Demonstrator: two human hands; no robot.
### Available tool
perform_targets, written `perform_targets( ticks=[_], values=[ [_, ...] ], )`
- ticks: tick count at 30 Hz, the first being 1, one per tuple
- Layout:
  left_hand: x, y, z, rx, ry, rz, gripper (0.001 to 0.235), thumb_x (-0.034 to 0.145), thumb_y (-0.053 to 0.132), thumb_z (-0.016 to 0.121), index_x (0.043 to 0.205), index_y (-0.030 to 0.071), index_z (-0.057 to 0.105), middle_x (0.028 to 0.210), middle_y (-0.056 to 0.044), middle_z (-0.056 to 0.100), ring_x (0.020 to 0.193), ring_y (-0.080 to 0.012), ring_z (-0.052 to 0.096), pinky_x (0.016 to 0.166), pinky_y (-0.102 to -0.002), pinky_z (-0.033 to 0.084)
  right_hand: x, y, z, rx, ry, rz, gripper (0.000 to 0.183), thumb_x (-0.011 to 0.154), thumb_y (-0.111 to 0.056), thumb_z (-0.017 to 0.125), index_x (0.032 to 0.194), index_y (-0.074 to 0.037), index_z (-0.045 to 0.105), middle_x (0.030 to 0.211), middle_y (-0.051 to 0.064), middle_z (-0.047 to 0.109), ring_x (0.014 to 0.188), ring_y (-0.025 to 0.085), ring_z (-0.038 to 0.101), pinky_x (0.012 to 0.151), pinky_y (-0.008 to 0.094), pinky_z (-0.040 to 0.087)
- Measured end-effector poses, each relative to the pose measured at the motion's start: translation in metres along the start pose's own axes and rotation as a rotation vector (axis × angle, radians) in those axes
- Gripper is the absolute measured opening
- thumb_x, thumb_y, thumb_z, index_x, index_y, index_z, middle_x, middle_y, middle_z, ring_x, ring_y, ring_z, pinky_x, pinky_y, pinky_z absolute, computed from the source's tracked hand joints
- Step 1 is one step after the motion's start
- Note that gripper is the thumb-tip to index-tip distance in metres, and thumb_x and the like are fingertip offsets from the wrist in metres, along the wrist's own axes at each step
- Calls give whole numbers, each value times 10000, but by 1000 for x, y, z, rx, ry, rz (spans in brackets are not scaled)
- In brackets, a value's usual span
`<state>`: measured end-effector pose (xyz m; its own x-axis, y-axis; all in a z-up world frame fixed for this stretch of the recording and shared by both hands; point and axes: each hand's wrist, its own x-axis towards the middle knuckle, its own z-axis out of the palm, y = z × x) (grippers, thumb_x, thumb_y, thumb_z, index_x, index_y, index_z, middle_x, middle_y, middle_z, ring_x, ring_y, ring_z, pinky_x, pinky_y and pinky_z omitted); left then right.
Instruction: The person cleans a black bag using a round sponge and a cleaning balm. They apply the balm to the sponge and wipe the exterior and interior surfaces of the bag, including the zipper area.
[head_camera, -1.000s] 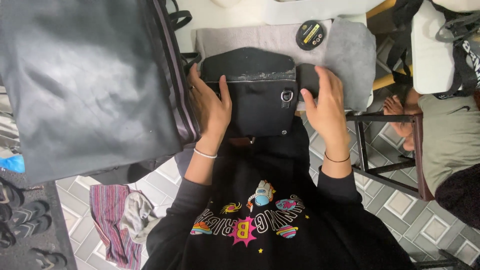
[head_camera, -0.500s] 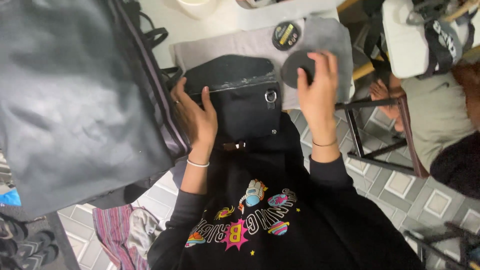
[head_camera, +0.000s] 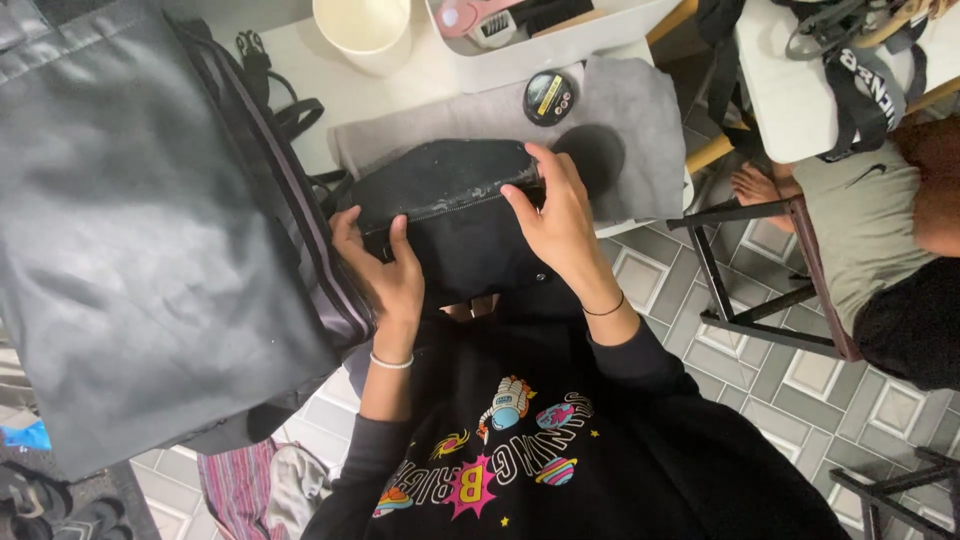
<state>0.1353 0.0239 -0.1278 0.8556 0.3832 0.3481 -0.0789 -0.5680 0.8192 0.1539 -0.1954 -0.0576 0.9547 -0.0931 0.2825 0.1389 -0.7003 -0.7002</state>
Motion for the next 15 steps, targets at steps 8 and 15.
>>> perform_targets(
  ticks=[8, 15],
  values=[
    [8, 45, 1, -135, -92, -86, 487, 1034, 198, 689, 1392, 89, 378, 1295, -146, 396, 1299, -402, 455, 1088, -586, 435, 16, 17, -5, 106, 38, 34, 428, 917, -101, 815, 1268, -89, 572, 995, 169, 583, 904, 412, 674, 809, 464, 582],
    [19, 43, -4, 381, -119, 67, 454, 1024, 350, 668, 1338, 78, 485, 1181, -144, 493, 1085, -377, 568, 917, -529, 468, 2, 7, 7, -426, -40, -56, 245, 1009, -303, 719, 1164, -116, 688, 1030, 87, 626, 976, 253, 695, 704, 328, 618]
  ],
)
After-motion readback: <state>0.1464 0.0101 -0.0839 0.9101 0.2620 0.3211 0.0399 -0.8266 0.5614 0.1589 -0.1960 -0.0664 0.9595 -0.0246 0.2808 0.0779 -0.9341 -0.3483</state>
